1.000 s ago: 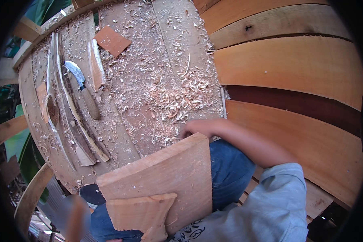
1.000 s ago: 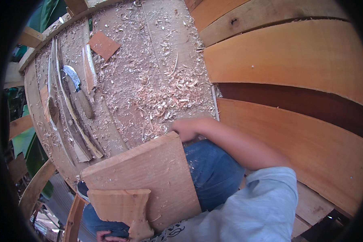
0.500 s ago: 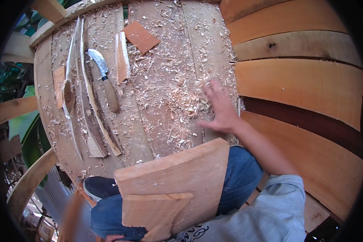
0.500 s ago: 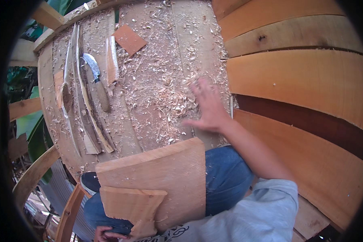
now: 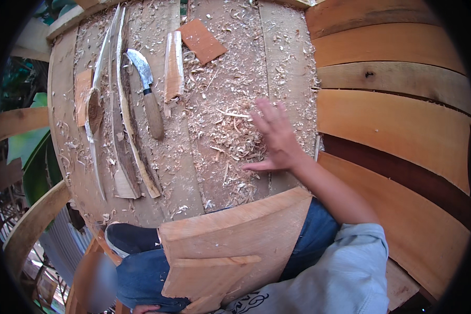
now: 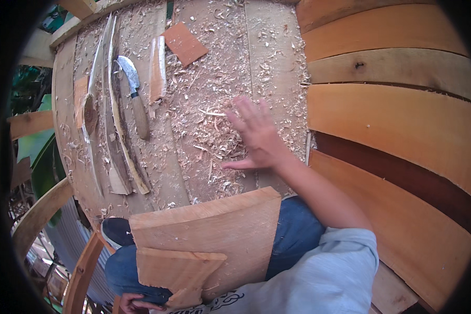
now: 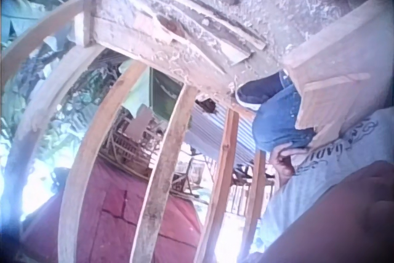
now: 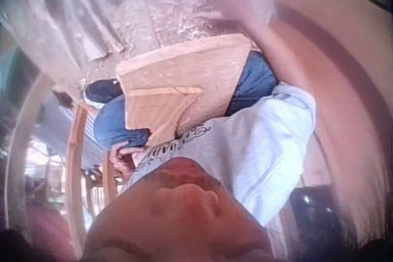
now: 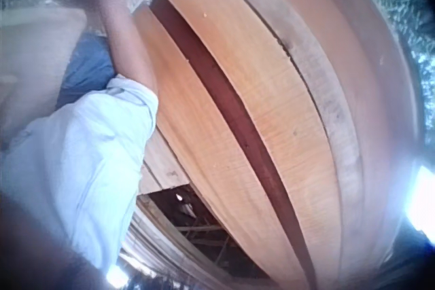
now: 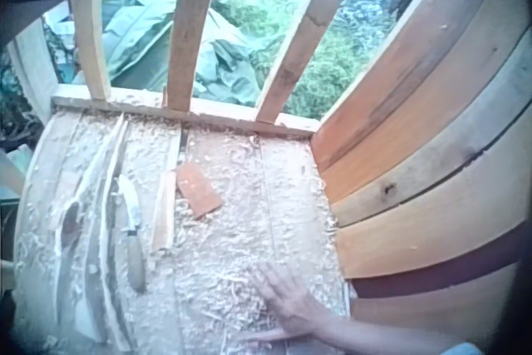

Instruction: The person sits cross-legged on a wooden floor and uses a curved knife to carve and shape a piece of wood held on their lap. They repeatedly scrape the wood surface to remove shavings and occasionally pause to clear debris from the floor.

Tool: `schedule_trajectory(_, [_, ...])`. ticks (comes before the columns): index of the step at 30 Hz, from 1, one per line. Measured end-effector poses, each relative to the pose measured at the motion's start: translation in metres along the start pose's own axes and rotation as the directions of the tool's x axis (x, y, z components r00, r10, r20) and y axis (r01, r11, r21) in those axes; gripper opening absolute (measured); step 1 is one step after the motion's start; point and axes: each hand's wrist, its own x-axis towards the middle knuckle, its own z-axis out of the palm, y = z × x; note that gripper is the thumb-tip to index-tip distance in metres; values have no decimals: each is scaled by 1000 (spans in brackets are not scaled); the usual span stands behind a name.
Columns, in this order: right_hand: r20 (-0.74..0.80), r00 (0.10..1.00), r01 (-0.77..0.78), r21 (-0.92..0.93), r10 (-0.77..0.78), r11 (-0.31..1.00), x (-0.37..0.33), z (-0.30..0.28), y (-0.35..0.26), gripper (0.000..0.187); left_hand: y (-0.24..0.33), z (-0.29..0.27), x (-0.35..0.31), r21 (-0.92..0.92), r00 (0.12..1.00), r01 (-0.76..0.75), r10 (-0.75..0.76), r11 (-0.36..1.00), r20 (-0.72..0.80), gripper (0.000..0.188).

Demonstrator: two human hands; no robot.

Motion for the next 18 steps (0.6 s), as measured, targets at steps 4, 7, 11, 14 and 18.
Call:
schedule_trajectory(4, [132, 990, 47, -9, -45, 999, -30, -25, 14, 112, 19, 11, 7, -92, 999, 26, -24, 995, 26, 80])
schedule_trajectory(7, [251, 968, -15, -69, 32, 998, -43, -22, 21, 110, 3, 2, -1, -17, 1000, -1, 0, 1000, -22, 81])
schedule_trajectory(11, [243, 968, -23, -144, 58, 989, -42, -5, 19, 105, -1, -2, -3, -8, 1000, -13, 13, 1000, -1, 80])
schedule_trajectory(14, [243, 969, 1, -151, 36, 989, -29, 8, 16, 98, -2, -4, -4, -27, 1000, 17, -17, 1000, 8, 81])
schedule_trajectory(18, [214, 975, -18, -192, 59, 981, -12, 18, 11, 97, 13, 7, 4, -87, 995, 88, -91, 992, -27, 82])
